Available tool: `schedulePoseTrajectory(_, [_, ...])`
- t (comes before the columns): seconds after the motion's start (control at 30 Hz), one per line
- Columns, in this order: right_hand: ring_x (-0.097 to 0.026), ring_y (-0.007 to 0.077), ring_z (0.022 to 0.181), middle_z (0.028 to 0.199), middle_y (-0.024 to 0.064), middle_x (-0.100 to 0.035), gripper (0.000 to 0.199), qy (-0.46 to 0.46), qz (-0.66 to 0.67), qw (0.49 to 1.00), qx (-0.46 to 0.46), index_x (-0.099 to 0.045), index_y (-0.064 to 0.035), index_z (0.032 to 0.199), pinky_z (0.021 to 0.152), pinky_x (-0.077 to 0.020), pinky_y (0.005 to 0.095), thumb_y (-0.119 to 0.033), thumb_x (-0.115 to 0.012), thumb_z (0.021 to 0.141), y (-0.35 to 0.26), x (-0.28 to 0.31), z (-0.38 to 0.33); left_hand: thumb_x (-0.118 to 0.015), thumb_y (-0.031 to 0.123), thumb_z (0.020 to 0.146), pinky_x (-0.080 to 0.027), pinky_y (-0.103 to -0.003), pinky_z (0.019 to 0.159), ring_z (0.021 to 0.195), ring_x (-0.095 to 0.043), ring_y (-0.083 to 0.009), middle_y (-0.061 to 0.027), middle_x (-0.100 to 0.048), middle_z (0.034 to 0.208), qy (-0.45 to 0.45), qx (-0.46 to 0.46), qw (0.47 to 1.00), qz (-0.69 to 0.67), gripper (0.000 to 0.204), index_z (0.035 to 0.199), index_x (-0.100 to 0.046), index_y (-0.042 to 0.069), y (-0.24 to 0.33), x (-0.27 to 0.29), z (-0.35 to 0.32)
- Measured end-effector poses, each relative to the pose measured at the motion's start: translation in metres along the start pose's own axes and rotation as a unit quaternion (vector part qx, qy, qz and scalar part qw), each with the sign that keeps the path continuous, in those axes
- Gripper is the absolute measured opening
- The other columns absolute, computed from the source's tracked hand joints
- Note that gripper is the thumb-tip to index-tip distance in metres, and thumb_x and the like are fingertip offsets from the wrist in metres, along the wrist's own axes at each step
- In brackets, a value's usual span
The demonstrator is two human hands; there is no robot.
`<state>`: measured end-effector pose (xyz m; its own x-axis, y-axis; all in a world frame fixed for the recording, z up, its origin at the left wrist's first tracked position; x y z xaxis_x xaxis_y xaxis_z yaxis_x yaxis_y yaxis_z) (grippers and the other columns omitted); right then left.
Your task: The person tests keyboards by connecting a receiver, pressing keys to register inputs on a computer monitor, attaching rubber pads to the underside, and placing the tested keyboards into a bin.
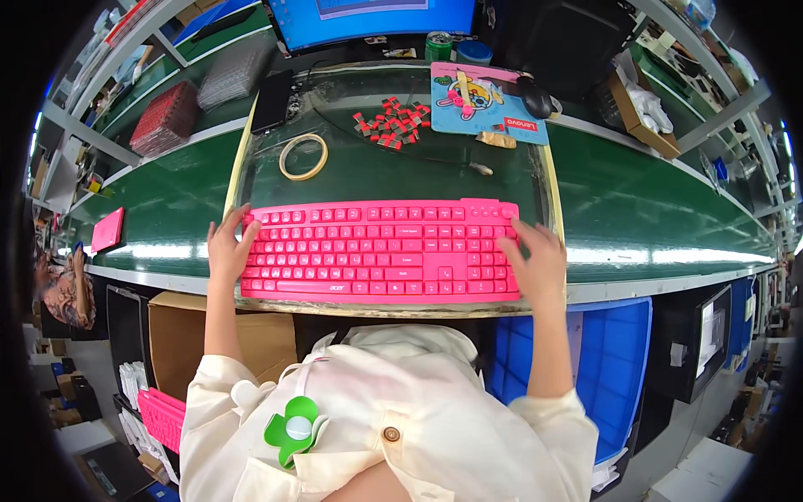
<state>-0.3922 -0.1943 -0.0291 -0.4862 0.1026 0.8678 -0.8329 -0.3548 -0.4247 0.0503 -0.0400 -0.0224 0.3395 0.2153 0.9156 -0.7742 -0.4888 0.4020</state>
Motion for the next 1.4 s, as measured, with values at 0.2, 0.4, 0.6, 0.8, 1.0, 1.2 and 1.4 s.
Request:
schedulePoseTrajectory(0.2, [-0.061, 0.0263, 0.084, 0.086, -0.0001, -0.069, 0.019, 0.083, 0.014, 0.98, 0.182, -0.07, -0.0132, 0.083, 0.075, -0.045, 0.0409, -0.029, -0.06, 0.08, -0.083, -0.018, 0.104, -0.05, 0.038, 0.088, -0.013, -0.049, 0.11, 0.134, -0.031, -0.0253, -0.0088, -0.049, 0.133, -0.014, 0.0, 1.0, -0.016, 0.057, 0.137, -0.039, 0.011, -0.011, -0.015, -0.027])
schedulePoseTrajectory(0.4, [-0.061, 0.0333, 0.077, 0.085, 0.01, -0.066, 0.015, 0.006, -0.134, 0.976, 0.17, -0.065, -0.0101, 0.085, 0.068, -0.0472, 0.0379, -0.019, -0.056, 0.078, -0.124, -0.107, 0.151, -0.05, 0.029, 0.088, -0.017, -0.047, 0.109, 0.136, -0.022, -0.0334, -0.013, -0.029, 0.146, 0.104, -0.083, 0.979, -0.156, 0.06, 0.141, -0.029, 0.01, -0.005, -0.03, -0.04])
schedulePoseTrajectory(0.6, [-0.06, 0.0333, 0.074, 0.081, 0.0103, -0.064, 0.009, -0.041, 0.005, 0.989, 0.14, -0.061, -0.006, 0.078, 0.066, -0.0471, 0.0386, -0.012, -0.055, 0.076, -0.107, -0.102, 0.153, -0.052, 0.026, 0.087, -0.02, -0.047, 0.108, 0.135, -0.023, -0.0363, -0.0154, -0.032, 0.144, 0.106, -0.053, 0.981, -0.15, 0.058, 0.138, -0.033, 0.009, -0.005, -0.035, -0.039])
schedulePoseTrajectory(0.8, [-0.06, 0.0188, 0.071, 0.077, 0.0067, -0.062, 0.022, -0.068, 0.273, 0.959, 0.04, -0.06, -0.0061, 0.096, 0.066, -0.0467, 0.0265, 0.001, -0.059, 0.075, -0.051, -0.037, 0.109, -0.054, 0.023, 0.086, -0.022, -0.045, 0.108, 0.134, -0.025, -0.0357, -0.0142, -0.037, 0.141, 0.138, -0.081, 0.976, -0.15, 0.054, 0.135, -0.038, 0.008, -0.01, -0.034, -0.048])
schedulePoseTrajectory(1.0, [-0.058, 0.0122, 0.073, 0.079, 0.0055, -0.058, 0.032, -0.179, 0.409, 0.894, -0.041, -0.059, -0.008, 0.109, 0.068, -0.0445, 0.0216, 0.005, -0.055, 0.08, -0.008, -0.042, 0.085, -0.054, 0.02, 0.085, -0.023, -0.044, 0.107, 0.133, -0.028, -0.034, -0.0131, -0.041, 0.138, 0.138, -0.064, 0.969, -0.196, 0.049, 0.131, -0.043, 0.008, -0.009, -0.034, -0.048])
schedulePoseTrajectory(1.2, [-0.056, 0.0106, 0.072, 0.079, 0.0045, -0.055, 0.036, -0.194, 0.505, 0.841, -0.016, -0.058, -0.0084, 0.114, 0.067, -0.0434, 0.0207, 0.007, -0.052, 0.082, -0.007, -0.054, 0.09, -0.053, 0.018, 0.086, -0.025, -0.042, 0.107, 0.132, -0.03, -0.0331, -0.0126, -0.042, 0.137, 0.129, -0.069, 0.97, -0.193, 0.046, 0.13, -0.044, 0.007, -0.006, -0.032, -0.045])
schedulePoseTrajectory(1.4, [-0.053, 0.0097, 0.07, 0.079, 0.0036, -0.055, 0.035, -0.195, 0.467, 0.862, 0.009, -0.058, -0.0058, 0.115, 0.066, -0.0428, 0.0201, 0.006, -0.051, 0.083, -0.012, -0.048, 0.09, -0.052, 0.016, 0.087, -0.026, -0.041, 0.106, 0.133, -0.029, -0.0328, -0.0132, -0.043, 0.137, 0.083, -0.041, 0.969, -0.231, 0.048, 0.133, -0.042, 0.007, -0.013, -0.032, -0.041])
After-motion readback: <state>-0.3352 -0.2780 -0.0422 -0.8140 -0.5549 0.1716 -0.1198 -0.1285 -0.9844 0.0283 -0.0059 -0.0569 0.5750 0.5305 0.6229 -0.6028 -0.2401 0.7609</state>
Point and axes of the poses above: each hand's wrist, its own z-axis towards the middle knuckle, its own x-axis out of the back of the hand, y = z × x, the point moved 3 cm from there along z, towards the middle knuckle
